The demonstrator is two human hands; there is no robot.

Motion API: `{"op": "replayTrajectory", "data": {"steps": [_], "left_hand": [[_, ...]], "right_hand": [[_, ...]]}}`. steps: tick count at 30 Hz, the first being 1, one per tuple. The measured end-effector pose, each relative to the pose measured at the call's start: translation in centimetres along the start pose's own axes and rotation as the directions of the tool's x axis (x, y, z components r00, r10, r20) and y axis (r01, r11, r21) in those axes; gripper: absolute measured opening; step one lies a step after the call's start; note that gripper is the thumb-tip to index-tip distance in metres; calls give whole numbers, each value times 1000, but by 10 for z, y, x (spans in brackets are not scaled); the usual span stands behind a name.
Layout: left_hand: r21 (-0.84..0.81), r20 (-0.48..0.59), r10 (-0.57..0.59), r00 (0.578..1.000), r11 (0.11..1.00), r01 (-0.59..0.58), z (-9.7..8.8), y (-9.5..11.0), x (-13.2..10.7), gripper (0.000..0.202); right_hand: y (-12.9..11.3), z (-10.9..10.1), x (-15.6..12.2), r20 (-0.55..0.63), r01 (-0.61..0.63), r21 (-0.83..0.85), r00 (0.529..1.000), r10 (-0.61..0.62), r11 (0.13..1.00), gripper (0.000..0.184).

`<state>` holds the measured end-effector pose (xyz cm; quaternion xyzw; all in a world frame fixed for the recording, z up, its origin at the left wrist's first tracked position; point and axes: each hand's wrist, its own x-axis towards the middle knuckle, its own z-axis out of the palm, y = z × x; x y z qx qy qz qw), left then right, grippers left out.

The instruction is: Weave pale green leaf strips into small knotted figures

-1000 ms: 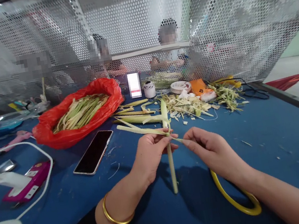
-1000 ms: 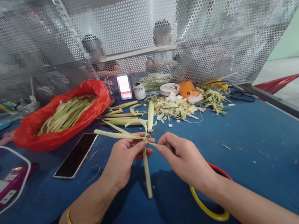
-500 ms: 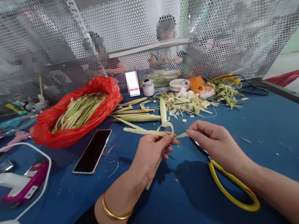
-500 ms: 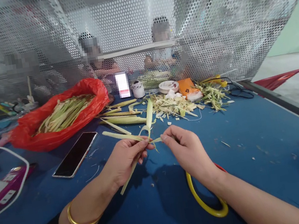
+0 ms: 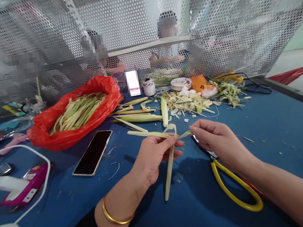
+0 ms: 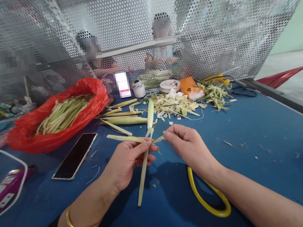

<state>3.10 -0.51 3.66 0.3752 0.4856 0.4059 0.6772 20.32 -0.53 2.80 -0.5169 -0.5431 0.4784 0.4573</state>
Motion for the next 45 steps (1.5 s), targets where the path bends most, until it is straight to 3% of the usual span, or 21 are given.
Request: {"op": "replayTrajectory", "data": {"steps": [5, 12, 17, 20, 24, 27, 31, 35, 37, 39, 41, 42, 44, 45], "left_hand": [[52, -107, 65, 992, 997, -60, 1, 1, 0, 6], [5, -49, 81, 995, 997, -81, -1, 3, -1, 24], [116, -91, 119, 989, 987, -108, 0, 3, -2, 12], [195, -85, 133, 988, 974, -114, 1, 2, -2, 9], [121, -26, 81, 996, 990, -77, 2, 3, -6, 13], [76, 40, 77, 996, 994, -80, 3, 3, -8, 20], [105, 32, 135, 990, 985, -137, 5, -1, -8, 32], [196, 75, 253, 965, 945, -263, 7, -5, -7, 26], [200, 117, 258, 959, 940, -278, 7, -6, -6, 33], [181, 48, 284, 958, 941, -288, 3, -5, -3, 51], [172, -183, 362, 914, 927, -333, -3, -1, 1, 65], [180, -330, 410, 851, 912, -370, -6, 2, 2, 66], [311, -489, 566, 664, 824, -473, -12, 9, 3, 60], [427, -472, 669, 573, 743, -516, -15, 12, 3, 51]], "right_hand": [[4, -2, 1, 10, 86, -209, 996, -86, 974, 41], [0, -13, 4, 149, 212, -487, 976, -159, 847, 48], [-3, -26, 9, 232, 261, -592, 961, -149, 762, 43], [-1, -32, 12, 214, 259, -630, 964, -157, 732, 37], [0, -32, 13, 160, 314, -559, 949, -272, 767, 34], [-3, -24, 11, 190, 370, -483, 929, -318, 793, 33], [-3, -6, 4, 190, 256, -308, 960, -205, 916, 25], [4, 5, 0, 111, 83, -126, 991, -70, 988, 26], [5, 4, 0, 62, 61, -71, 997, -56, 996, 28], [4, -2, 3, -14, 98, -79, 995, -100, 992, 28], [1, -9, 6, -79, 172, -135, 980, -183, 976, 26], [-2, -13, 7, -94, 203, -167, 971, -220, 965, 26], [-7, -19, 8, -76, 252, -223, 959, -274, 942, 25], [-9, -21, 8, -45, 270, -244, 956, -289, 931, 24]]}}
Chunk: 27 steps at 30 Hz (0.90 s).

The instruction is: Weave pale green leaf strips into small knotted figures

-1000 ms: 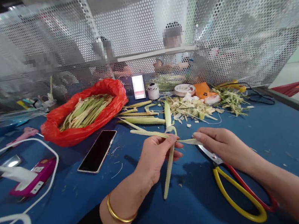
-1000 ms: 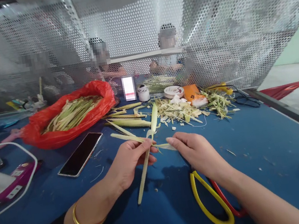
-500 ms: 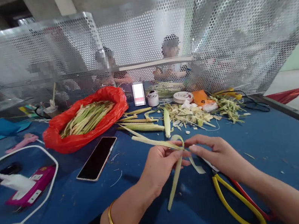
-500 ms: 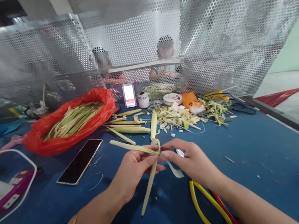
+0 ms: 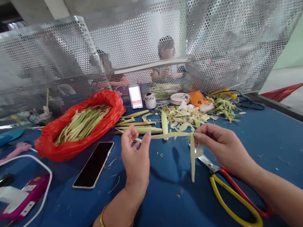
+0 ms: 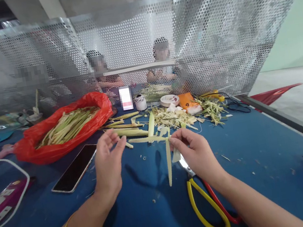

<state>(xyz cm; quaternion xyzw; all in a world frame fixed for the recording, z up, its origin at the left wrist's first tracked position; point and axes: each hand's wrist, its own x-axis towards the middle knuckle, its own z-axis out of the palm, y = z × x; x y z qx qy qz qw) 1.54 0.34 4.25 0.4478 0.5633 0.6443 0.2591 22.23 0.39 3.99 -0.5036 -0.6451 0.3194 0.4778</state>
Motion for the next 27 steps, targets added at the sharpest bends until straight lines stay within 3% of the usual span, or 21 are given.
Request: {"op": "replayTrajectory", "data": {"steps": [2, 3, 5, 7, 9, 13, 15, 17, 20, 21, 23, 27], "left_hand": [[152, 202, 203, 958, 960, -236, -3, 4, 0, 24], [191, 353, 210, 912, 938, -290, -3, 6, -2, 18], [223, 559, 116, 821, 933, -283, -2, 9, -8, 21], [210, 651, 47, 758, 948, -238, 1, 10, -14, 21], [170, 682, -31, 731, 979, -116, 3, 11, -18, 18], [88, 607, -165, 777, 986, 141, 5, 10, -20, 11], [53, 602, -199, 773, 976, 210, 5, 10, -21, 11], [19, 654, -253, 713, 948, 319, 6, 10, -22, 15], [11, 752, -344, 562, 859, 511, 6, 10, -22, 29], [17, 765, -362, 533, 839, 544, 5, 9, -21, 33], [15, 754, -368, 544, 838, 546, 5, 8, -20, 31], [-37, 695, -330, 639, 871, 490, 5, 4, -18, 22]], "right_hand": [[-4, -2, -1, 85, 41, -27, 996, -39, 999, 23], [-5, -2, -2, 132, 59, -33, 990, -54, 998, 22], [-8, 1, -5, 205, 77, -35, 976, -69, 996, 21], [-10, 6, -8, 238, 68, -19, 969, -62, 998, 22], [-12, 12, -11, 256, 20, 40, 966, -29, 999, 23], [-15, 17, -13, 289, -114, 131, 955, 72, 985, 27], [-16, 17, -14, 289, -154, 91, 950, 122, 984, 28], [-17, 15, -14, 298, -179, 66, 942, 151, 982, 26], [-19, 13, -14, 354, -173, 104, 927, 126, 980, 24], [-20, 12, -14, 371, -167, 116, 922, 113, 979, 24], [-21, 12, -13, 390, -164, 127, 915, 103, 978, 26], [-21, 12, -13, 396, -196, 128, 909, 131, 972, 34]]}}
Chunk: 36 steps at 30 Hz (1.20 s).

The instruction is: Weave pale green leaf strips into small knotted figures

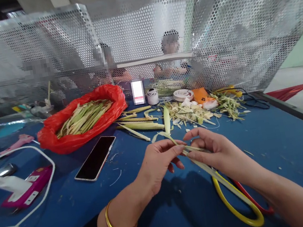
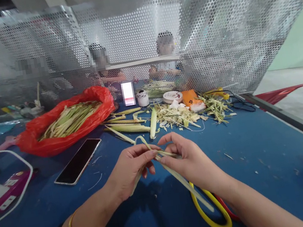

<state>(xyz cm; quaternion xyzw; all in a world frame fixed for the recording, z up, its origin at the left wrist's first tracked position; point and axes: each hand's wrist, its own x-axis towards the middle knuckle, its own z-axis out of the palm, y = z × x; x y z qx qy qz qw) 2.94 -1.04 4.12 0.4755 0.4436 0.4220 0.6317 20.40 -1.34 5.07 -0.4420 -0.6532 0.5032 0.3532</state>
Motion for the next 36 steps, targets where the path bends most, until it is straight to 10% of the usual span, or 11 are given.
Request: {"op": "replayTrajectory", "data": {"steps": [13, 36], "left_hand": [[8, -177, 44, 983, 999, -44, 8, -10, 2, 18], [-49, -38, 14, 999, 999, -16, 3, -3, -1, 20]], "right_hand": [[3, 0, -1, 88, -36, 46, 996, 32, 998, 47], [3, -9, -1, -14, 13, -40, 1000, -13, 999, 42]]}}
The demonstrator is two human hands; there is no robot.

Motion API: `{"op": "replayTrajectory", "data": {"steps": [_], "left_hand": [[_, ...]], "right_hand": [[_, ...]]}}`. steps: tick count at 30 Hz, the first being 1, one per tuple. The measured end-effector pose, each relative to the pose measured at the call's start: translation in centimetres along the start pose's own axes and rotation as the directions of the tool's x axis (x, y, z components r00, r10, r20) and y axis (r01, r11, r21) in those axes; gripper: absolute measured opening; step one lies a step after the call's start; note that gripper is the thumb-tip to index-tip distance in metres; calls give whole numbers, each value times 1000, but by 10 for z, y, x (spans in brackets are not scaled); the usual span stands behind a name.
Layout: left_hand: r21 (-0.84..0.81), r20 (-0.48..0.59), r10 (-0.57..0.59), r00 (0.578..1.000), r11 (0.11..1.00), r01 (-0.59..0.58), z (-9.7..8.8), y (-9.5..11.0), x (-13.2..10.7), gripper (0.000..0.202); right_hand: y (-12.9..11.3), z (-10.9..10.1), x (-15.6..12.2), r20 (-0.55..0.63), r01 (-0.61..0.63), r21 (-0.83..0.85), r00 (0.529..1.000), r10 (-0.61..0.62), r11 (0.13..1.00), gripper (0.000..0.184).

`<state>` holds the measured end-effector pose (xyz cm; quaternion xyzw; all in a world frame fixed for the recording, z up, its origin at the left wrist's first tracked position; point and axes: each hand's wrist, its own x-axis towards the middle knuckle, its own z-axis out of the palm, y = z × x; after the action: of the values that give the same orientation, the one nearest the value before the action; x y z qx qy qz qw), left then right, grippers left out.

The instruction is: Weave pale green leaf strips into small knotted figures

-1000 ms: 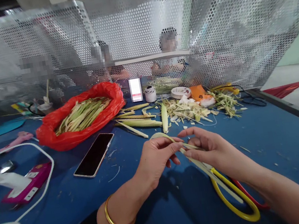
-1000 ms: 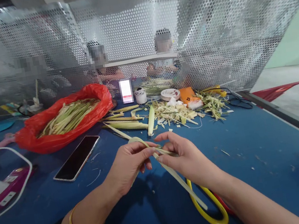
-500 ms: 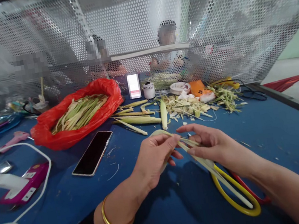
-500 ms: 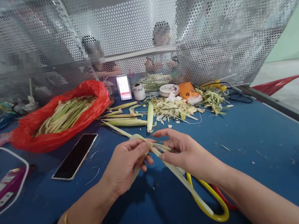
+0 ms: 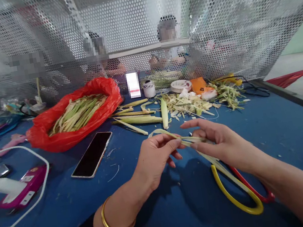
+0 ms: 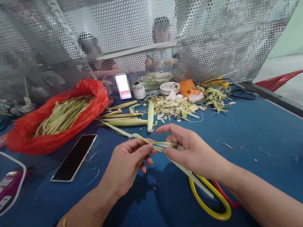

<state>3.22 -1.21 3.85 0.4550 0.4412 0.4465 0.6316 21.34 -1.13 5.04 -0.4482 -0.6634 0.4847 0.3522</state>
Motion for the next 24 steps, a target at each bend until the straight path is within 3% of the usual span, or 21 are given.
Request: {"op": "replayTrajectory", "data": {"steps": [7, 10, 11, 14, 15, 16, 18, 20, 22, 24], "left_hand": [[62, 16, 3, 1000, 998, -4, -1, 0, 0, 17], [-20, -16, -34, 999, 999, 33, 0, 0, 0, 15], [-59, -30, -54, 998, 997, 53, 1, 0, 0, 16], [-153, -62, -85, 994, 985, 75, 2, 3, 0, 21], [-172, -66, -78, 995, 983, 66, 3, 4, -1, 22], [-190, -65, -68, 996, 980, 54, 3, 4, -1, 22], [-232, -56, -53, 997, 972, 39, 4, 3, -2, 21], [-266, -39, -53, 998, 963, 40, 6, 2, -3, 19], [-277, -25, -51, 998, 960, 42, 7, 0, -4, 17], [-262, -21, -41, 999, 965, 34, 7, -1, -4, 16]], "right_hand": [[3, -4, 1, -16, 93, -239, 995, -100, 966, 37], [8, -3, 0, -83, 191, -435, 964, -251, 880, 35], [8, -1, -2, -144, 226, -529, 926, -348, 818, 35], [6, 7, -11, -275, 266, -758, 699, -660, 596, 21], [6, 12, -15, -271, 287, -775, 653, -707, 562, 10], [5, 17, -18, -246, 335, -748, 662, -708, 573, 3], [7, 29, -19, -202, 364, -592, 797, -569, 719, 12], [11, 41, -16, -191, 273, -394, 909, -369, 877, 12], [17, 50, -10, -197, 209, -233, 946, -256, 950, 14], [22, 54, -6, -225, 188, -134, 950, -215, 973, 17]]}}
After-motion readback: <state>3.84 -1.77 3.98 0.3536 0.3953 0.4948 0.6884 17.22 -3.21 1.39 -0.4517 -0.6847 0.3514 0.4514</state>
